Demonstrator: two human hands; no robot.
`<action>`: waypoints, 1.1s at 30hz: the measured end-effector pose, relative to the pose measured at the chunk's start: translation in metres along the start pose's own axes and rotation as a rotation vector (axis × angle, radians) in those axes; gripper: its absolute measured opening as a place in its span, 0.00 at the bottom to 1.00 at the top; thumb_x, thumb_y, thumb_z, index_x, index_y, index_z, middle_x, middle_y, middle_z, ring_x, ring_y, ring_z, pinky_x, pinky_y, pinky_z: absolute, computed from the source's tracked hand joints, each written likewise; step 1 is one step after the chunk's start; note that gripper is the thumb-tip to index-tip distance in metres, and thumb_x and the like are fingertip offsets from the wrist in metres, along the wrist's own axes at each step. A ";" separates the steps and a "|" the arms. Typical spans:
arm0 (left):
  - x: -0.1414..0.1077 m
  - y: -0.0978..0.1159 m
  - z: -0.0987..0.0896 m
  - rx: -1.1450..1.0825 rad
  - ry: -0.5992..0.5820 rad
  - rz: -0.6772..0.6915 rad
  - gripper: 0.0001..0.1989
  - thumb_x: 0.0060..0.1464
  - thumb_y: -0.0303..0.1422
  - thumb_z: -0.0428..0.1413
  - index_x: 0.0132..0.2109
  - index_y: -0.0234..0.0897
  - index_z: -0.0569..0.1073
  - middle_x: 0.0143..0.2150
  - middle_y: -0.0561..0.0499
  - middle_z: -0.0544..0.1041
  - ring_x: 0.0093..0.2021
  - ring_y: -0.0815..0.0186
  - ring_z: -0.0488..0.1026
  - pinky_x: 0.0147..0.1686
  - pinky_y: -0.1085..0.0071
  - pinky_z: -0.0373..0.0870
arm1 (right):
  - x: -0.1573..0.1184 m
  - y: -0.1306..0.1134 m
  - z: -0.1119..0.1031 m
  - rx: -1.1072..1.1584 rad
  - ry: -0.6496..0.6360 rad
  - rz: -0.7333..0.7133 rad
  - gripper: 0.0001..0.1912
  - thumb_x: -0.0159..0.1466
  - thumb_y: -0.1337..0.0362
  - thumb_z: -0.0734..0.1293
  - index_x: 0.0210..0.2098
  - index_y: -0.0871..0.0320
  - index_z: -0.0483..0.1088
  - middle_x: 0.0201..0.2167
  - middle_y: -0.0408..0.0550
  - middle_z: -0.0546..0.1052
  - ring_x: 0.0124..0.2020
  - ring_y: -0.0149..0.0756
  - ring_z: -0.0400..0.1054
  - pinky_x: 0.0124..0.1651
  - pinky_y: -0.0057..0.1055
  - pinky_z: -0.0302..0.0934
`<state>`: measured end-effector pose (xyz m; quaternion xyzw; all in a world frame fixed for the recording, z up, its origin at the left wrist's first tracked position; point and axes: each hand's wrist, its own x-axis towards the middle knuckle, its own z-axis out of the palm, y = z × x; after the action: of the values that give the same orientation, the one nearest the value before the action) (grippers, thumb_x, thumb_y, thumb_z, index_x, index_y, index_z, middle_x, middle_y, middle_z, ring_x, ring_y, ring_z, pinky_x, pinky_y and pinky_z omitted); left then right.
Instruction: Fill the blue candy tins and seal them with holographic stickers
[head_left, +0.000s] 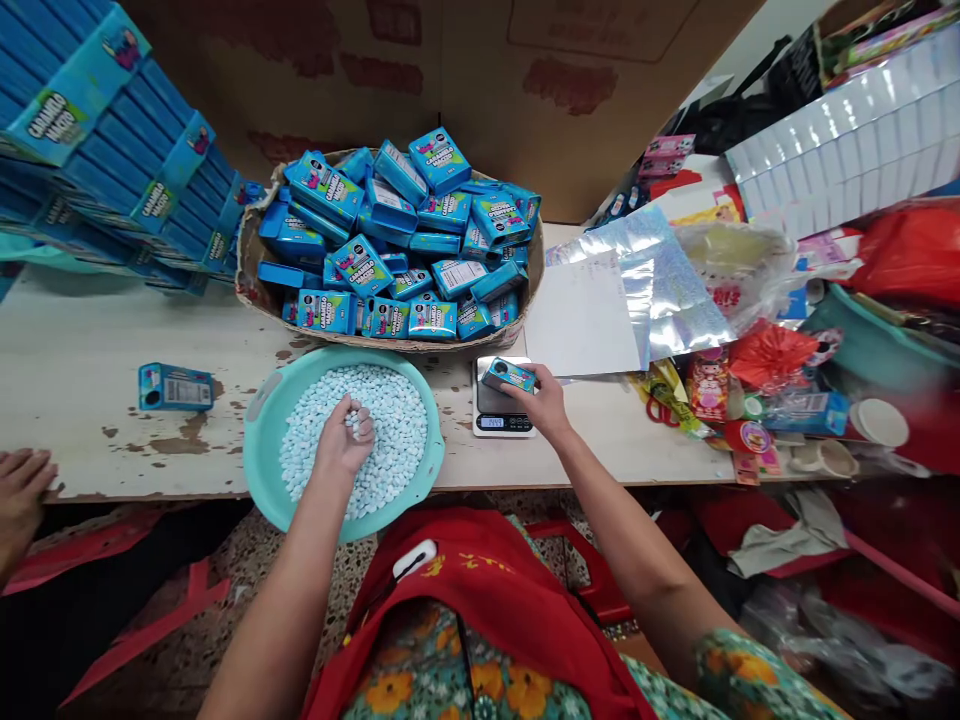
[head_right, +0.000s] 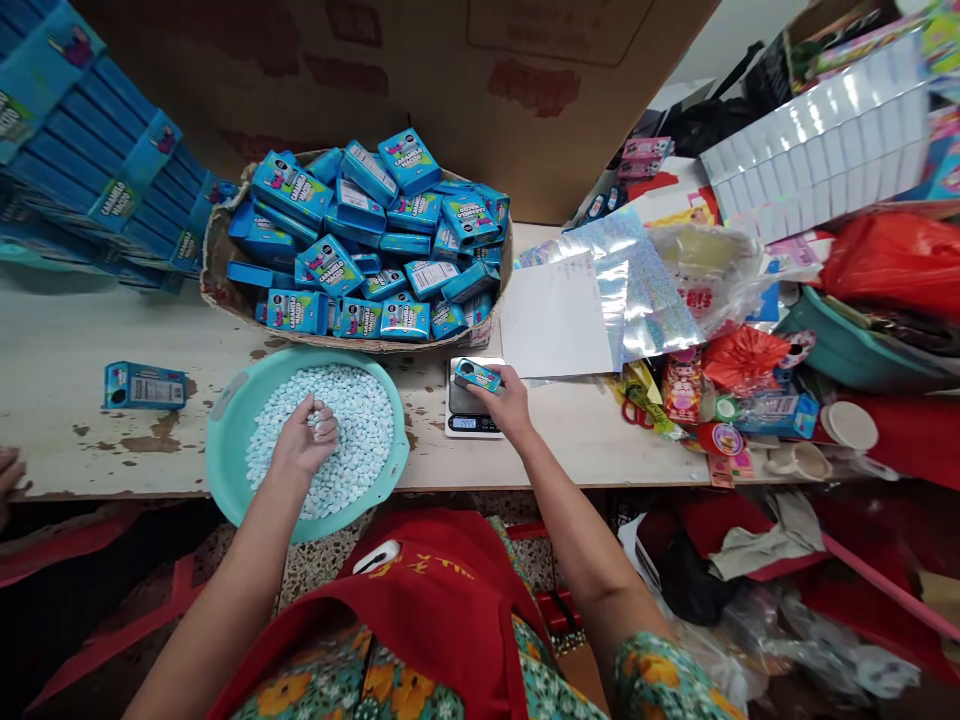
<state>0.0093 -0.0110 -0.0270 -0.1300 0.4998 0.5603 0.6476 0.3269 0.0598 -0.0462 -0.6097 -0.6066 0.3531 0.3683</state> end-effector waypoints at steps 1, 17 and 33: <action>-0.005 0.000 0.006 -0.019 -0.017 0.001 0.12 0.57 0.34 0.50 0.26 0.36 0.62 0.15 0.58 0.60 0.13 0.76 0.55 0.11 0.81 0.49 | -0.001 -0.013 0.006 -0.012 -0.012 -0.044 0.21 0.52 0.52 0.71 0.41 0.56 0.70 0.39 0.48 0.73 0.42 0.40 0.67 0.46 0.39 0.62; -0.046 -0.007 0.061 0.203 -0.018 0.817 0.19 0.53 0.45 0.54 0.23 0.35 0.64 0.19 0.56 0.67 0.22 0.70 0.71 0.29 0.72 0.68 | -0.052 -0.119 0.107 -0.048 -0.354 -0.343 0.18 0.54 0.54 0.71 0.42 0.55 0.71 0.36 0.48 0.72 0.39 0.42 0.67 0.42 0.37 0.62; -0.068 -0.004 0.079 0.280 -0.128 0.854 0.15 0.55 0.44 0.49 0.34 0.36 0.69 0.27 0.51 0.74 0.30 0.65 0.75 0.39 0.63 0.71 | -0.043 -0.109 0.072 0.152 -0.277 -0.208 0.19 0.52 0.56 0.73 0.41 0.53 0.72 0.35 0.45 0.73 0.38 0.37 0.68 0.42 0.33 0.63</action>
<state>0.0615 0.0051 0.0620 0.2114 0.5385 0.7112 0.3994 0.2114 0.0177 0.0141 -0.4597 -0.6828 0.4386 0.3607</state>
